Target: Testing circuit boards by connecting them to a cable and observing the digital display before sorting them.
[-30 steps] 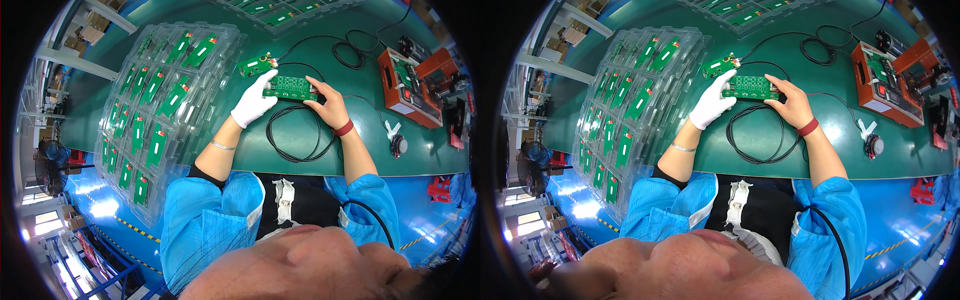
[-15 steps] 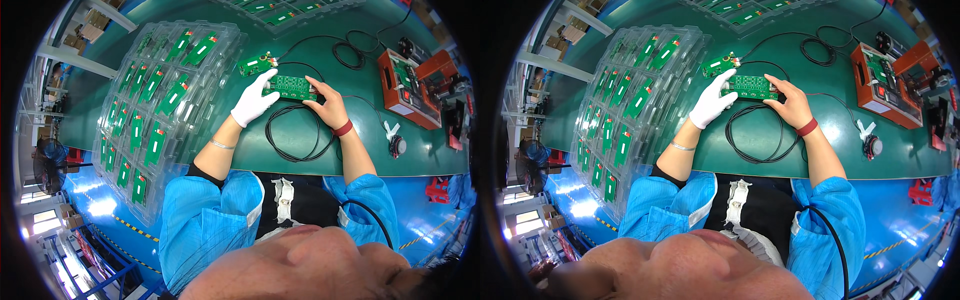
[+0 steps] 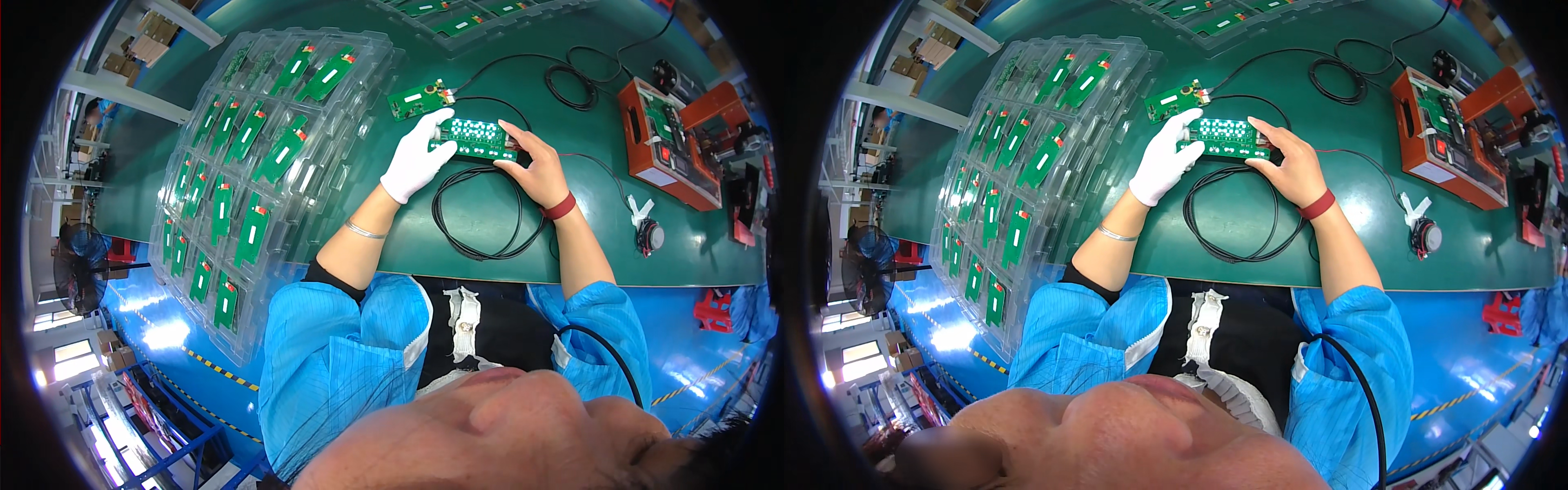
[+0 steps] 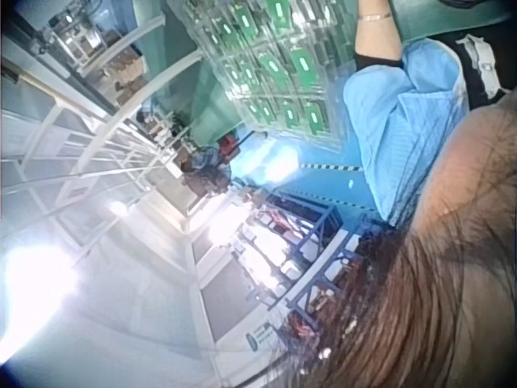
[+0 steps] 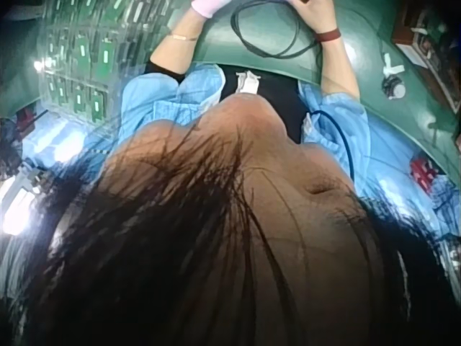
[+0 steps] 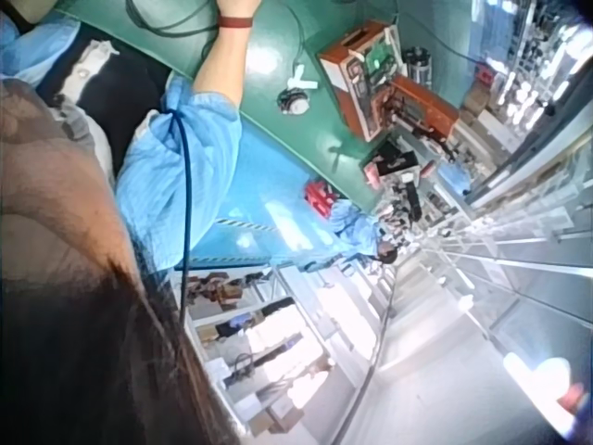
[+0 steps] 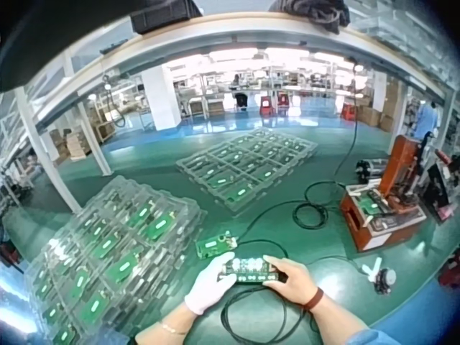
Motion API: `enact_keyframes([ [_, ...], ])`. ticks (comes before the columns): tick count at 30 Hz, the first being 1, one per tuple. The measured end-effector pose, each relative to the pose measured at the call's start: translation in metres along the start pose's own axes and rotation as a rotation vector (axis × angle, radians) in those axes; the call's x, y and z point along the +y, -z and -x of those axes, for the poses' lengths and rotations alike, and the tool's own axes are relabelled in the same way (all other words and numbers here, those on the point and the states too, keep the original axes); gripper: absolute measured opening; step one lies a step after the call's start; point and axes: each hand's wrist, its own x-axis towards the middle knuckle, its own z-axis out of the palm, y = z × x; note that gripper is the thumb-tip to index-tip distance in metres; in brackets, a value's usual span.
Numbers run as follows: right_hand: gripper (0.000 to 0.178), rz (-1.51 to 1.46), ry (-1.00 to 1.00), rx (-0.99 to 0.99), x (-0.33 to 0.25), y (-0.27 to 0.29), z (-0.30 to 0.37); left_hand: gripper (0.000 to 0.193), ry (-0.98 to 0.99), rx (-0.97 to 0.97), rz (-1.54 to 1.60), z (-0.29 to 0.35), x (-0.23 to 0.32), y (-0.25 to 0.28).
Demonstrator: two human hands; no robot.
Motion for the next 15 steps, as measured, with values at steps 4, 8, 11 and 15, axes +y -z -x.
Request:
enact_keyframes([
  [4, 0.065, 0.019, -0.011, -0.016, 0.0018, -0.0009, 0.0003, 0.056, -0.101, 0.054, -0.008, -0.0007, -0.0028, -0.0056],
  [8, 0.066, -0.01, 0.012, 0.005, 0.002, -0.0024, 0.0008, 0.056, -0.038, 0.019, 0.023, 0.0003, 0.0059, -0.004],
  [11, 0.066, -0.034, 0.004, -0.001, -0.0001, -0.0025, 0.0002, 0.055, -0.054, 0.016, 0.038, -0.0006, 0.0037, -0.0023],
  [15, 0.066, -0.058, -0.004, -0.009, -0.0005, -0.0022, 0.0003, 0.054, -0.061, 0.017, 0.044, -0.0008, 0.0034, -0.0019],
])
